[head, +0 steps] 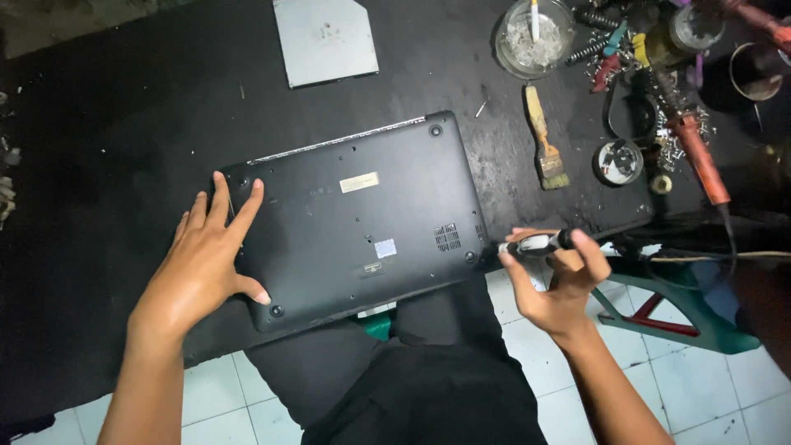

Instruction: Disassembling a laptop to remove the battery and clean internal components using a brush and screwdriver.

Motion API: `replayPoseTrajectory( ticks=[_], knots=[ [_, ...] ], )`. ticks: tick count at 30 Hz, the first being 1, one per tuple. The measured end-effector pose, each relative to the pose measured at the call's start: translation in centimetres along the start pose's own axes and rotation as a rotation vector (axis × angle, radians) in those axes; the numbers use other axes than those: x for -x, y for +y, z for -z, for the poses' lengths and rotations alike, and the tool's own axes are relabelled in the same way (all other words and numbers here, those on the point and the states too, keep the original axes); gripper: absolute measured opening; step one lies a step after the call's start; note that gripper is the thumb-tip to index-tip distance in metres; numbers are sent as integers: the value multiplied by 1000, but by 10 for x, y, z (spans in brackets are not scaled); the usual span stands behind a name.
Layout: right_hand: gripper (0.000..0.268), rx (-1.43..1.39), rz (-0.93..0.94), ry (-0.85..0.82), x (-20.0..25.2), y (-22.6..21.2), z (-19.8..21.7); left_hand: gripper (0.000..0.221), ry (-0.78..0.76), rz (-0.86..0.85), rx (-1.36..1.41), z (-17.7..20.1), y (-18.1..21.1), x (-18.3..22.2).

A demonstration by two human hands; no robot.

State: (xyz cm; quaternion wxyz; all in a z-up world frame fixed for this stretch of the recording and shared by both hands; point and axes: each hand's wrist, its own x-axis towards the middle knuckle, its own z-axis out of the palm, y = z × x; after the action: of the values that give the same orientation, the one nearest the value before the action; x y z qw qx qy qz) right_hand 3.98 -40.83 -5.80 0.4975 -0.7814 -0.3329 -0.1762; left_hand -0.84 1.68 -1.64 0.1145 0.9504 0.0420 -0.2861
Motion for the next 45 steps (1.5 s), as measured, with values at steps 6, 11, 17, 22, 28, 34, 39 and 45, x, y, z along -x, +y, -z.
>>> replayPoseTrajectory(
  ticks=[6,11,17,22,28,34,39,45],
  knots=[
    [86,-14,-11,-63,29,12,-1,160,-6,3,12,-1,-2,0],
    [99,132,192,-88,27,13,1,160,12,-11,-1,1,0,0],
    [91,61,155,-162,14,0,2,158,18,-11,20,1,1,3],
    [83,-40,72,-177,13,-6,2,157,1,-2,38,5,5,4],
    [100,3,92,-216,18,3,4,156,-30,36,66,10,9,5],
    [91,-73,-142,-47,12,-39,7,155,-18,44,47,15,6,16],
    [68,-291,-670,-82,88,-34,6,61,332,100,414,13,7,38],
    [62,-631,-1472,-733,95,-51,-14,46,363,211,442,-7,9,27]
  ],
)
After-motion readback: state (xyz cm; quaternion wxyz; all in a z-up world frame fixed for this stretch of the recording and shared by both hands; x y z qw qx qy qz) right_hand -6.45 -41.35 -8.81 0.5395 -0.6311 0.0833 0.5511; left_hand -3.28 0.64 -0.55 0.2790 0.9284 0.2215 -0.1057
